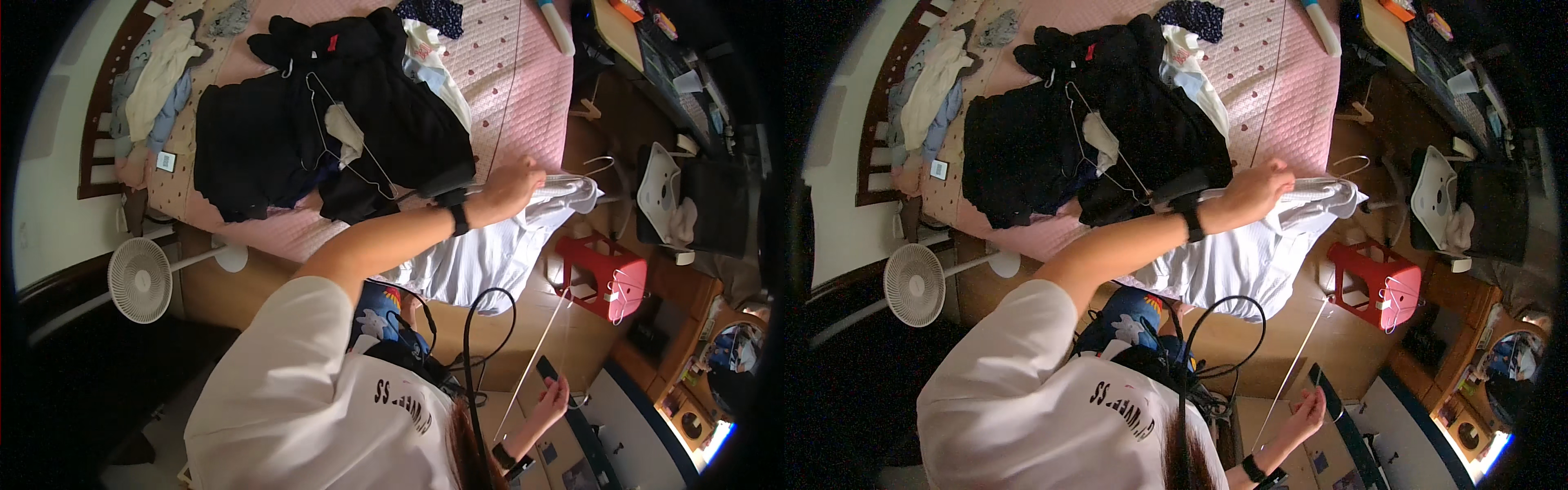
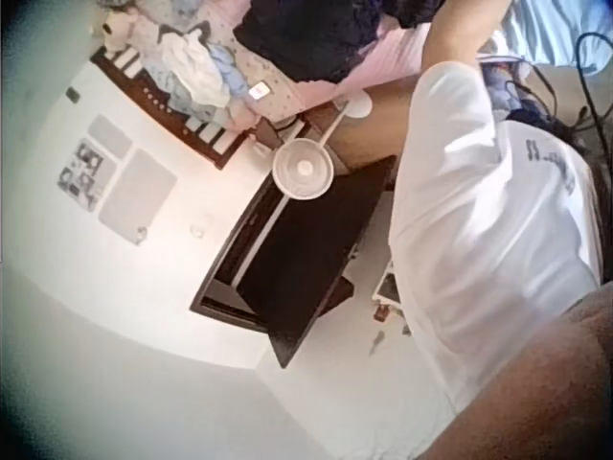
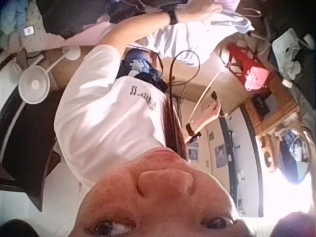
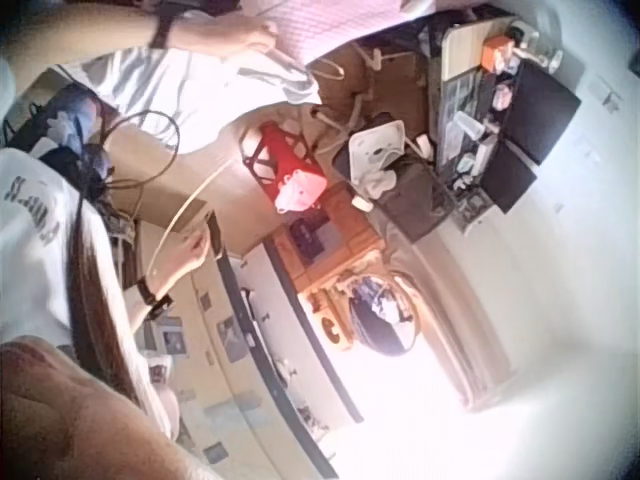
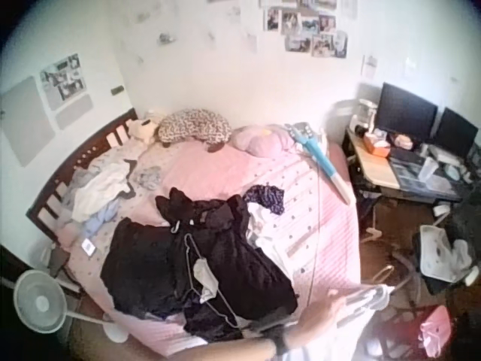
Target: The person is hanging clothes on a rack and organizing them on the bed.
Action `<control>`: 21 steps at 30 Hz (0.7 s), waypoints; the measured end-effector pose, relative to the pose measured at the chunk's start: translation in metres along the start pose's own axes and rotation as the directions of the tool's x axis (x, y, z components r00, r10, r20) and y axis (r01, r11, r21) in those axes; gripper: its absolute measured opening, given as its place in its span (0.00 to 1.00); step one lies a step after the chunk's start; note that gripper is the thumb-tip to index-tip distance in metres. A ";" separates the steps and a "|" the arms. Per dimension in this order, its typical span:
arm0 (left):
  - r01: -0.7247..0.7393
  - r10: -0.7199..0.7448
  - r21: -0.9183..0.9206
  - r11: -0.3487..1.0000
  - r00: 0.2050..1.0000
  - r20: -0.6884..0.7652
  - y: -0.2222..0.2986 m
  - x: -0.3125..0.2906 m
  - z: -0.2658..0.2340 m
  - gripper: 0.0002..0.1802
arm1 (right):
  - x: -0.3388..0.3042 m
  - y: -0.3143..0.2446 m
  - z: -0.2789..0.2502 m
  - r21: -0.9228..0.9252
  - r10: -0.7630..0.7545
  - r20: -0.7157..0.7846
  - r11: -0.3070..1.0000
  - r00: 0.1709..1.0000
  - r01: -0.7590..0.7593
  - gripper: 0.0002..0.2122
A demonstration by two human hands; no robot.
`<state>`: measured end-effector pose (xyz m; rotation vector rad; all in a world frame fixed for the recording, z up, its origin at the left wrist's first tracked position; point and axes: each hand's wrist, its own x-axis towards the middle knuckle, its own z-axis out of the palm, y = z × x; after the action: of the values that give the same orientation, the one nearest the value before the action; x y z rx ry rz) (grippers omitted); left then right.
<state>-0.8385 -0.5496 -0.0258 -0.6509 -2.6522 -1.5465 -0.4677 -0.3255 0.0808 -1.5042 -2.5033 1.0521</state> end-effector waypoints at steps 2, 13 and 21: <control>-0.117 0.116 -0.053 0.992 0.993 -0.016 0.029 -0.023 -0.046 0.06 | 0.021 0.002 0.001 0.073 -0.096 -0.023 0.993 0.995 0.097 0.12; -0.084 0.204 0.366 0.927 0.931 -0.304 0.202 -0.211 -0.277 0.07 | 0.128 -0.077 0.107 0.358 -0.533 0.151 0.815 0.833 0.457 0.12; 0.319 0.477 0.807 0.497 0.676 -0.561 0.304 -0.296 -0.389 0.08 | 0.104 -0.137 0.148 0.482 -0.674 0.175 0.694 0.718 0.535 0.11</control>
<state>-0.5387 -0.8465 0.3659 -0.0126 -2.1670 -0.0966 -0.6816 -0.3620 0.0131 -0.3171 -2.4545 1.6266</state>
